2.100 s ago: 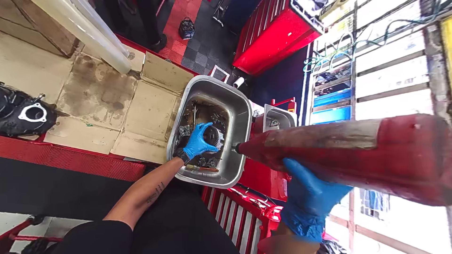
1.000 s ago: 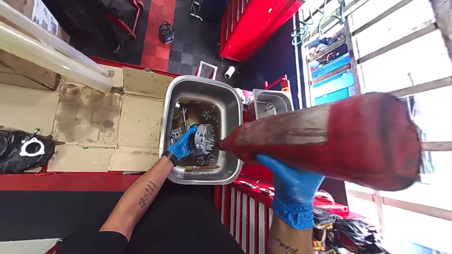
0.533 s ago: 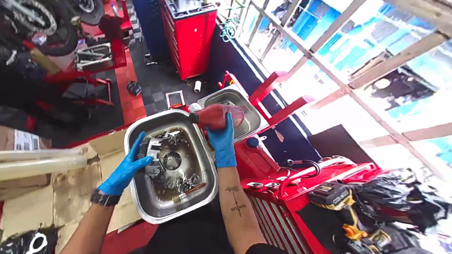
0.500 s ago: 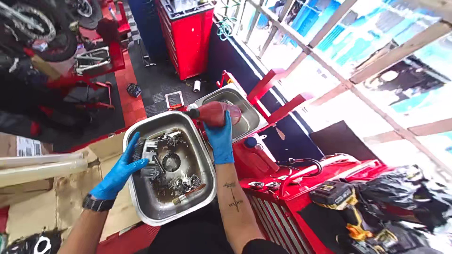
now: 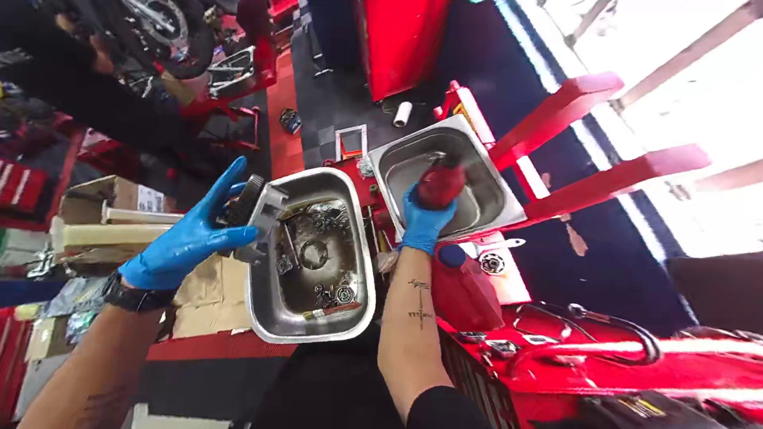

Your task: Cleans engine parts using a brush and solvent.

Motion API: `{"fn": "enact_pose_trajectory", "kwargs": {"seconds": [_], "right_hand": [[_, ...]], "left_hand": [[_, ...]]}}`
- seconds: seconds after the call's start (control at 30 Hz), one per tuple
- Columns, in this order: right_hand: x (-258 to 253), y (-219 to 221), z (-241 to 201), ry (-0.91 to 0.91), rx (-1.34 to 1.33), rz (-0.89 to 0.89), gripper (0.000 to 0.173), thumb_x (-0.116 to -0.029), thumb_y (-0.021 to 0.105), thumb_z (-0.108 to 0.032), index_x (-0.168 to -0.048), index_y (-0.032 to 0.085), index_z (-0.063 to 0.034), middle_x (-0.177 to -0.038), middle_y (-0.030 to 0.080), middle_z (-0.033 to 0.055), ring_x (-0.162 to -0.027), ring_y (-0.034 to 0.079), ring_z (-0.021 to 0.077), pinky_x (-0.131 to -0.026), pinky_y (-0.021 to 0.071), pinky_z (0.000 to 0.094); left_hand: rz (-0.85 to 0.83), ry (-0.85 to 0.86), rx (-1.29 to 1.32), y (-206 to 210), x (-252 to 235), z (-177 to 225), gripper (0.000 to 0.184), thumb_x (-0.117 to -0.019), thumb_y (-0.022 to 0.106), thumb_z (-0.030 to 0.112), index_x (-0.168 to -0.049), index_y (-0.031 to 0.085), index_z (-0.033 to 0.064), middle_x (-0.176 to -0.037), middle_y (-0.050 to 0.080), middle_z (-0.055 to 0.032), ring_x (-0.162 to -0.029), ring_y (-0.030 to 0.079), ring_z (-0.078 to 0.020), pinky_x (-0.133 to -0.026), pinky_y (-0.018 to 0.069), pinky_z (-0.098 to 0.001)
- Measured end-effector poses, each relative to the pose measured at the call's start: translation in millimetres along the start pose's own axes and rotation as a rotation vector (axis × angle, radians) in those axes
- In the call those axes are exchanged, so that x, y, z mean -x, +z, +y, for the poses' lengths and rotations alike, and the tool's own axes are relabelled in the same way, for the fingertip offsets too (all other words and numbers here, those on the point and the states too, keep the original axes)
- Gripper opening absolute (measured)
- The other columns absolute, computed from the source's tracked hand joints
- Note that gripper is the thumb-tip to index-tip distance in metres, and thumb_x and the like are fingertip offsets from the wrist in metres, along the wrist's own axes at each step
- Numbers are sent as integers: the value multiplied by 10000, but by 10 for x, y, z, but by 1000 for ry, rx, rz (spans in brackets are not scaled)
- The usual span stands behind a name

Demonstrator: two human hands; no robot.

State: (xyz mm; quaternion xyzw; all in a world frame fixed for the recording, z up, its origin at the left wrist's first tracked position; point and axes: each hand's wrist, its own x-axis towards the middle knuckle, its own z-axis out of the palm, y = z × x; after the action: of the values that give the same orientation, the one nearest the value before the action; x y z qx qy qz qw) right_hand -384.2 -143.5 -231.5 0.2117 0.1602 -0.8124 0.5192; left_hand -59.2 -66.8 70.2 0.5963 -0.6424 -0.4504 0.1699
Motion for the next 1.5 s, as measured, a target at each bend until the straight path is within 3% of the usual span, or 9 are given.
{"fn": "enact_pose_trajectory", "kwargs": {"seconds": [0.27, 0.43, 0.57, 0.67, 0.87, 1.03, 1.1, 1.3, 1.5], "right_hand": [[904, 151, 146, 192, 320, -102, 974, -997, 27, -738, -1535, 289, 30, -1484, 507, 207, -1332, 563, 263, -1119, 470, 380], [1662, -38, -188, 357, 632, -355, 780, -1090, 34, -539, -1425, 501, -11, -1246, 699, 124, -1120, 696, 234, -986, 564, 403], [1924, -265, -392, 384, 741, -354, 753, -1096, 28, -506, -1430, 511, -35, -1217, 712, 98, -1077, 710, 220, -957, 583, 391], [1975, -269, -465, 349, 847, -419, 712, -1085, 184, -567, -1456, 496, -45, -1252, 709, 90, -1089, 710, 215, -963, 584, 380], [2016, -129, -509, 316, 1004, -490, 668, -1063, 336, -578, -1455, 515, -68, -1244, 717, 60, -1074, 714, 193, -963, 583, 352], [2079, -362, -478, 417, 1088, -481, 546, -1089, 321, -415, -1442, 541, -61, -1219, 723, 80, -1043, 721, 197, -931, 595, 356], [2068, -501, -452, 458, 1099, -438, 521, -1090, 308, -350, -1440, 538, -40, -1215, 721, 114, -1039, 722, 220, -934, 597, 374], [2113, -502, -404, 423, 1156, -416, 516, -1082, 285, -314, -1448, 509, -28, -1213, 716, 109, -1038, 716, 210, -942, 590, 370], [2118, -387, -632, 361, 1244, -470, 494, -1070, 378, -474, -1406, 592, -182, -1216, 731, -5, -1084, 706, 170, -947, 587, 363]], "left_hand": [[-63, 242, 112, -294, 384, 468, 921, -834, 699, 259, -1635, 244, 233, -1518, 479, -7, -1241, 586, -128, -919, 591, -303], [282, 370, 468, -72, 607, -278, 195, -842, 763, 200, -1033, 741, 166, -941, 752, 55, -897, 701, -47, -824, 582, -239], [189, -334, 650, 1156, -516, -1681, 719, -996, 584, 375, -1617, 248, 242, -1313, 631, -104, -1084, 668, -230, -862, 597, -442], [163, -701, 953, 1615, -816, -2496, 561, -1000, 437, 606, -1407, 535, 232, -1243, 672, -137, -1078, 667, -339, -816, 568, -587], [-38, -362, 826, 850, -250, -1816, 641, -1027, 495, 363, -1593, 248, 193, -1239, 669, -64, -1066, 682, -176, -897, 594, -387], [195, 16, 804, -57, 782, -929, 233, -874, 754, 430, -1029, 768, 256, -985, 762, 78, -927, 707, -22, -825, 597, -223], [348, 248, 913, 13, 1004, -1112, 246, -887, 751, 365, -1083, 761, 216, -1092, 761, 41, -1050, 701, -67, -943, 579, -284], [138, -498, 853, 1207, -286, -2549, 779, -991, 575, 404, -1636, 172, 233, -1387, 597, -136, -1157, 649, -278, -894, 588, -508], [0, -285, 1078, 723, 199, -1951, 540, -1035, 496, 332, -1501, 352, 102, -1178, 689, -63, -1073, 683, -167, -943, 582, -378]]}}
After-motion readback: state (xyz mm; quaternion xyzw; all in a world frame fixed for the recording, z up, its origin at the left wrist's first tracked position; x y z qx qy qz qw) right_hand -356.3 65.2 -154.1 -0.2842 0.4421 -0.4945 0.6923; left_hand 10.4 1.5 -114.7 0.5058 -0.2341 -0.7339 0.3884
